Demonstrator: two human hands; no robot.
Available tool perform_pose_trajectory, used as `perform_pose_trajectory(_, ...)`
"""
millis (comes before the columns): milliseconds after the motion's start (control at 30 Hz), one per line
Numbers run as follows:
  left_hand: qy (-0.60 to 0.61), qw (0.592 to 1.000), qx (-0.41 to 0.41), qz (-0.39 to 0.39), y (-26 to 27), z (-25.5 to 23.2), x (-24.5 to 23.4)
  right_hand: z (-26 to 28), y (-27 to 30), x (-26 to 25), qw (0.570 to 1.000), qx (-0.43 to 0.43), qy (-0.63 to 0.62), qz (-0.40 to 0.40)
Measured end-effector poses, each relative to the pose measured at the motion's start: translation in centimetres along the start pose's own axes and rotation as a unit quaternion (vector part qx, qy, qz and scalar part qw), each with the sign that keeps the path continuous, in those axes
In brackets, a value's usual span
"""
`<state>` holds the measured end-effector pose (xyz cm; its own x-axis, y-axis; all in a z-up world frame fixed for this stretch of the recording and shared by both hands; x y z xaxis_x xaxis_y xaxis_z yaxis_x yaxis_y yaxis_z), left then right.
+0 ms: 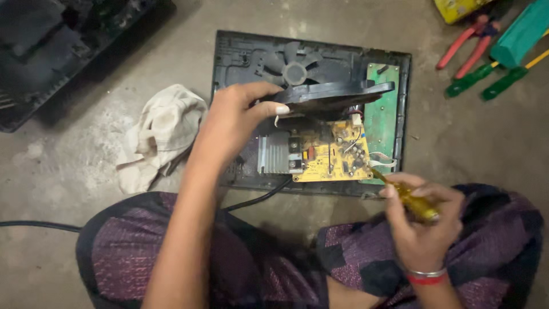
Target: The person sits on the floor and uses a screwdriver to work on the internal components of a disassembled electronic device. They also use a white cloth to wipe the circuit board and other parts.
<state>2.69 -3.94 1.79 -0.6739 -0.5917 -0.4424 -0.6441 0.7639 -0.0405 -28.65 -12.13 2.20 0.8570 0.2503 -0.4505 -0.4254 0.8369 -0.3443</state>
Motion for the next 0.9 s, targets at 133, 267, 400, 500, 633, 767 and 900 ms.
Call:
perform_pose_trajectory(133, 0.008, 1.0, 0.004, -0.017, 0.2, 0.5, 0.1, 2.4, 0.8, 0.7, 0.985, -0.081, 0.15, 0.007)
perform_pose_trajectory(267, 0.02, 0.999, 0.038, -0.026, 0.2, 0.9, 0.2, 4.5, 2.1, 0.7, 0.977, -0.115, 0.178, -0.002)
perform_pose_trajectory(400, 0.023, 0.998, 0.036, -0.034, 0.3, 1.4, 0.4, 4.9, 3.0, 0.3, 0.976, -0.122, 0.182, -0.019)
perform_pose_trajectory(500, 0.031, 0.998, 0.043, -0.036, 0.3, 1.6, 0.6, 4.5, 3.2, 0.4, 0.974, -0.134, 0.183, -0.019)
perform_pose_trajectory(633, 0.039, 0.996, 0.063, -0.041, 0.4, 1.8, 0.6, 3.7, 2.7, 1.2, 0.974, -0.136, 0.179, -0.027)
perform_pose_trajectory(767, 0.044, 0.998, 0.024, -0.04, 0.2, 2.3, 1.0, 3.6, 2.6, 1.3, 0.975, -0.138, 0.172, -0.03)
perform_pose_trajectory(900, 0.034, 0.995, 0.077, -0.055, 0.3, 2.2, 1.0, 4.1, 2.9, 0.4, 0.976, -0.149, 0.156, -0.025)
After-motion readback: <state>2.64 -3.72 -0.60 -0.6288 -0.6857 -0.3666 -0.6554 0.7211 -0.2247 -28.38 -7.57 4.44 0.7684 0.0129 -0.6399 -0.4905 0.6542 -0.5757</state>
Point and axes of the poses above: each hand's wrist, its own y-axis away from the middle knuckle, its own x-axis out of the palm, z = x × y, the point moved 4 cm from there along -y, towards the middle knuckle, and after that the axes turned 9 degrees about -z, right-handed, at the moved point
